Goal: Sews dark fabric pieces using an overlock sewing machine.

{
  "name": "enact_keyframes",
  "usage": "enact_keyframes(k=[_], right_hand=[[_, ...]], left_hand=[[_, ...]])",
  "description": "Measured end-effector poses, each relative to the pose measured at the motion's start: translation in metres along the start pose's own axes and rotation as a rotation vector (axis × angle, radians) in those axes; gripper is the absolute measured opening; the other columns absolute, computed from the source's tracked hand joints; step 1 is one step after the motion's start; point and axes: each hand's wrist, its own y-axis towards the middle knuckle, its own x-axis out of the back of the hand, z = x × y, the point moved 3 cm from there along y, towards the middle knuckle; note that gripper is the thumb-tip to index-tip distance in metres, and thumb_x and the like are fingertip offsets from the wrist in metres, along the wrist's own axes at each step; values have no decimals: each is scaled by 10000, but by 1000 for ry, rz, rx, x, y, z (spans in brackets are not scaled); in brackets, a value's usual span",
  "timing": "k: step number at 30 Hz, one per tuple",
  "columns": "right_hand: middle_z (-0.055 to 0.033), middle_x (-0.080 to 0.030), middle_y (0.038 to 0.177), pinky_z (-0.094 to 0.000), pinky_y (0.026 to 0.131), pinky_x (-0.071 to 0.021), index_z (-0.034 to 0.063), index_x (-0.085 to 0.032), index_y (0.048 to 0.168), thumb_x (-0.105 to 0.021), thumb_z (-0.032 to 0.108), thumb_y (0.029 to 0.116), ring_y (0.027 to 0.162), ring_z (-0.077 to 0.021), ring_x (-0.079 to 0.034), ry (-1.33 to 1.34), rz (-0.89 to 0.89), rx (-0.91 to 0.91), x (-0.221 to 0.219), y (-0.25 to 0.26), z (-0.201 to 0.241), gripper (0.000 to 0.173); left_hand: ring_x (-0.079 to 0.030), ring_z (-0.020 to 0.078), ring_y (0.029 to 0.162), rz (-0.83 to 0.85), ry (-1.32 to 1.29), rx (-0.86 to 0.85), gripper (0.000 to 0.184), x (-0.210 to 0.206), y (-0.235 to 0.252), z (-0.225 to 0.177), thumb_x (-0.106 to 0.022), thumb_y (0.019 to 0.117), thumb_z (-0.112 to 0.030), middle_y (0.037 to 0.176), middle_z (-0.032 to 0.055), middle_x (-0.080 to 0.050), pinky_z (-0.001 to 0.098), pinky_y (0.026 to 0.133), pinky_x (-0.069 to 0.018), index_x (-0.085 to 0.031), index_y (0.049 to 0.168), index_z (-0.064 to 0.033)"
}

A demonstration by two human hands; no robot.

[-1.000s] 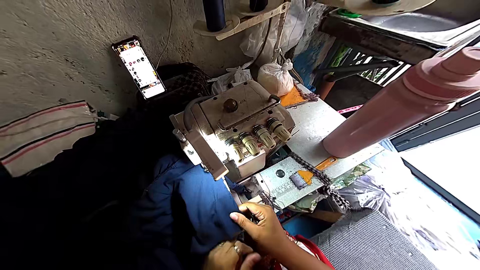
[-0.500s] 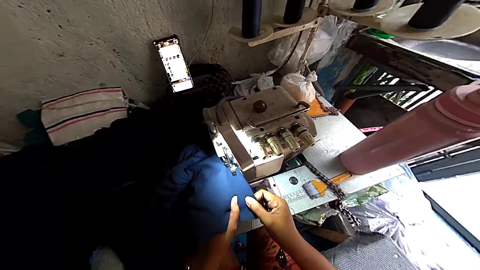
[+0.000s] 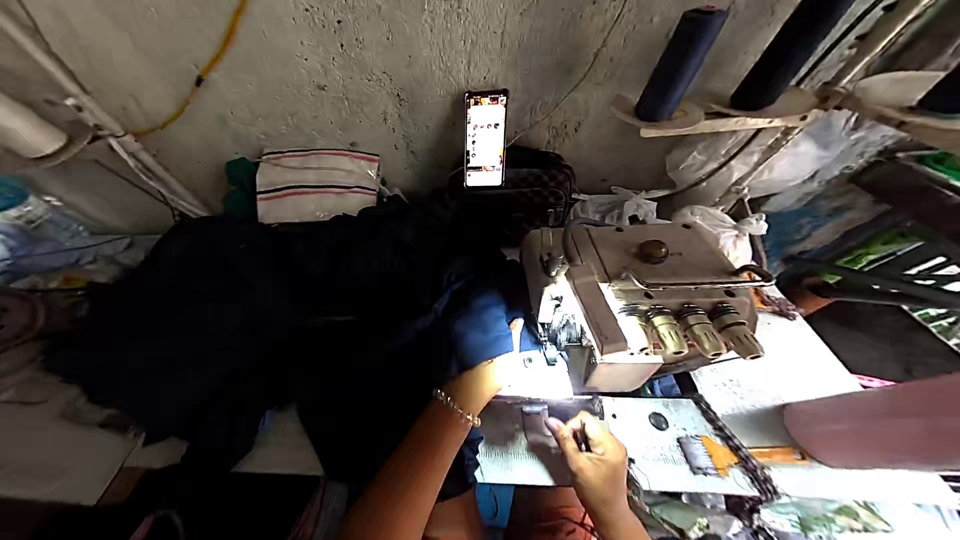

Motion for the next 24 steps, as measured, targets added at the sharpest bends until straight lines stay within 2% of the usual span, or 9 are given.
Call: enact_keyframes(k=[3,5,7,9,11,15,17,21,24], right_hand=[[26,-543,620,-110,536,-390,63,-611,745,-702,430,902,549,39,-463,-50,114,-83,13,-12,4,409],[8,-604,709,-190,562,-452,39,-648,921,-677,494,907,595,-5,-516,-34,220,-190,24,-9,17,457],[-48,-658,842,-263,637,-528,23,-614,1118,-526,571,1001,704,-57,-609,-52,277,-158,33,-1,34,567],[-103,-687,1067,-243,798,-553,15,-597,1236,-504,403,1049,915,-64,-657,-62,271,-46,35,13,52,441],[-97,-642,1112,-185,810,-544,75,-655,1203,-570,349,1023,977,-57,-639,-141,185,96,31,29,65,338],[-126,-684,980,-311,507,-546,111,-776,1096,-657,272,910,693,-188,-685,-419,76,270,6,61,88,273],[-142,-712,975,-371,502,-559,90,-780,1100,-686,211,885,690,-247,-710,-497,114,303,-12,74,95,264],[-117,-715,960,-363,504,-565,106,-783,1035,-664,183,924,680,-234,-712,-551,159,341,-36,87,99,180],[-106,-724,960,-339,546,-579,106,-787,1031,-658,187,922,736,-196,-720,-348,125,300,-19,72,95,187]], left_hand=[[-581,317,1288,-196,-162,59,462,1,1,-4,-455,1077,-273,1296,273,-642,415,1110,-409,-606,1308,98],[-603,363,1270,-330,-98,60,489,-3,-2,5,-469,1076,-316,1269,289,-654,488,1105,-430,-627,1284,97],[-643,379,1214,-493,-77,29,492,-7,-9,14,-510,1053,-333,1214,289,-681,518,1069,-464,-661,1227,103],[-670,365,1170,-597,-98,-4,470,-5,-21,20,-537,1042,-309,1171,285,-699,495,1047,-487,-676,1190,115],[-707,303,1096,-710,-73,-53,455,-4,-31,26,-544,1027,-315,1100,248,-727,431,995,-526,-706,1128,98],[-725,211,1000,-844,-101,-108,397,2,-47,28,-576,995,-255,1014,228,-737,303,925,-543,-717,1053,112],[-723,197,981,-854,-119,-120,391,7,-54,25,-589,985,-243,1002,234,-733,286,915,-541,-711,1046,123],[-716,170,994,-833,-143,-138,407,7,-62,27,-578,998,-286,1001,201,-735,272,924,-536,-715,1055,93],[-720,153,929,-592,-263,-146,351,9,-115,17,-602,989,-226,949,182,-731,291,869,-568,-706,1029,107]])
